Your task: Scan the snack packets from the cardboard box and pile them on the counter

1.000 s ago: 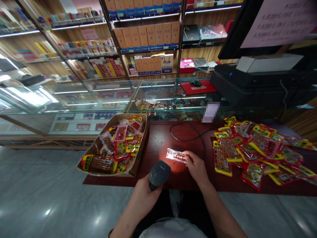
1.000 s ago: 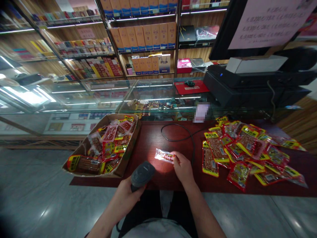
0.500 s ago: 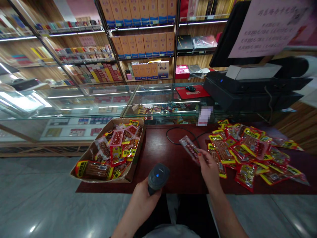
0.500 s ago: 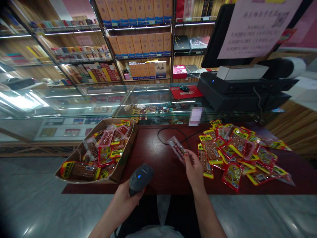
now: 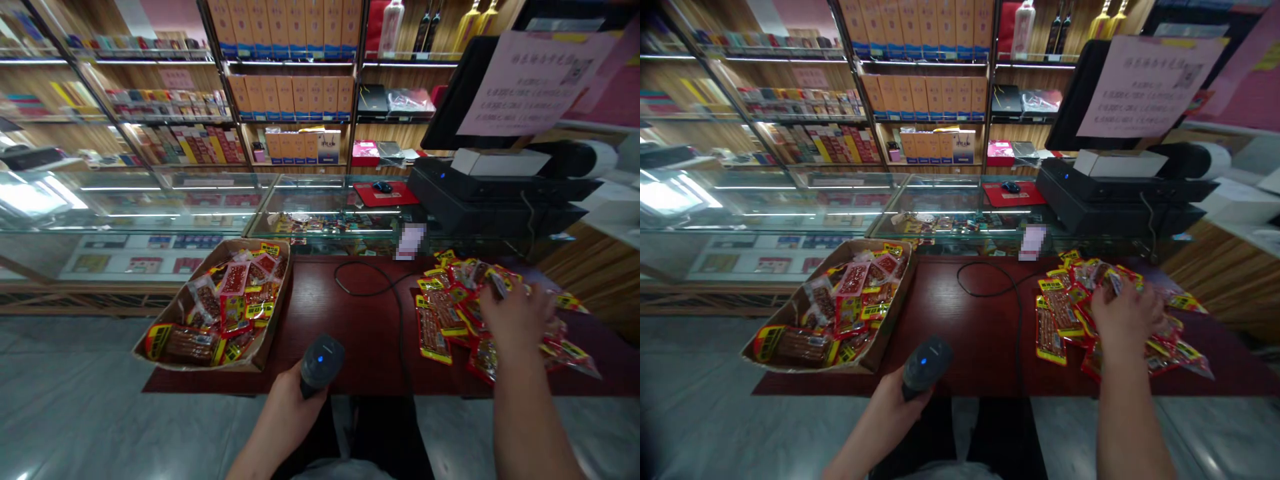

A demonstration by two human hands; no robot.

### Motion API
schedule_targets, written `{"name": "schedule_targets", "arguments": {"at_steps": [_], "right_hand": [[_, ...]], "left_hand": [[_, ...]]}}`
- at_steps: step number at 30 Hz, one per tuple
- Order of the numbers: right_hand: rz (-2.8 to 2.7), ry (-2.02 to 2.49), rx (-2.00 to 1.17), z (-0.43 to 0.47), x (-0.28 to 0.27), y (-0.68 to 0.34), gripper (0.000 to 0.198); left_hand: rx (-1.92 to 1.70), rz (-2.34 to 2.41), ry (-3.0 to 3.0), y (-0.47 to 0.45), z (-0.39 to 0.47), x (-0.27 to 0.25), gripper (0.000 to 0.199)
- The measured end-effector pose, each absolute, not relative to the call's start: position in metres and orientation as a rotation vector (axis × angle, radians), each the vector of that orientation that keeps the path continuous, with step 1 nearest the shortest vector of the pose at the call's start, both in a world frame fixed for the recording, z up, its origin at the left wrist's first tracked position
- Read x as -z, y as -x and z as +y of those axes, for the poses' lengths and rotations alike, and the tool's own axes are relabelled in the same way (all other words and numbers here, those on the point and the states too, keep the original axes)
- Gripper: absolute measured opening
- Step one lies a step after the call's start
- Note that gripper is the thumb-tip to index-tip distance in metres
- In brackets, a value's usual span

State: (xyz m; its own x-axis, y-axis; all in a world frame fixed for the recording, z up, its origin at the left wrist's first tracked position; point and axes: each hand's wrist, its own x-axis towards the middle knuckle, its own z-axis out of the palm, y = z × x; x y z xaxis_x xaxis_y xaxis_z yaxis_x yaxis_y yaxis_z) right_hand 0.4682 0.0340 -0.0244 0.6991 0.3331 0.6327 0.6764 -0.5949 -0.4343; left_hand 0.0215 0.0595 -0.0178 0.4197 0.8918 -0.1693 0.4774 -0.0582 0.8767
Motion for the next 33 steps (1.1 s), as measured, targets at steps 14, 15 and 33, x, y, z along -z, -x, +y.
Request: {"name": "schedule_targets", "arguments": {"at_steps": [14,15,33], "right_hand": [[-2.297,1.338,-0.357,0.248,-0.018,-0.103,0.045],[-2.332,1.319,-0.338,0.257,-0.014,-0.088,0.055],[-1.227,1.124,-1.109,0.186,0.034,-0.157,0.044]], "left_hand": [[-0.588,1.259,-1.611,0.012,0.049,0.012,0.023],[-0.594,1.261,-1.607,0.014,0.048,0.012,0.024],[-0.618,1.257,-1.589,0.013,0.044,0.013,0.019]]}}
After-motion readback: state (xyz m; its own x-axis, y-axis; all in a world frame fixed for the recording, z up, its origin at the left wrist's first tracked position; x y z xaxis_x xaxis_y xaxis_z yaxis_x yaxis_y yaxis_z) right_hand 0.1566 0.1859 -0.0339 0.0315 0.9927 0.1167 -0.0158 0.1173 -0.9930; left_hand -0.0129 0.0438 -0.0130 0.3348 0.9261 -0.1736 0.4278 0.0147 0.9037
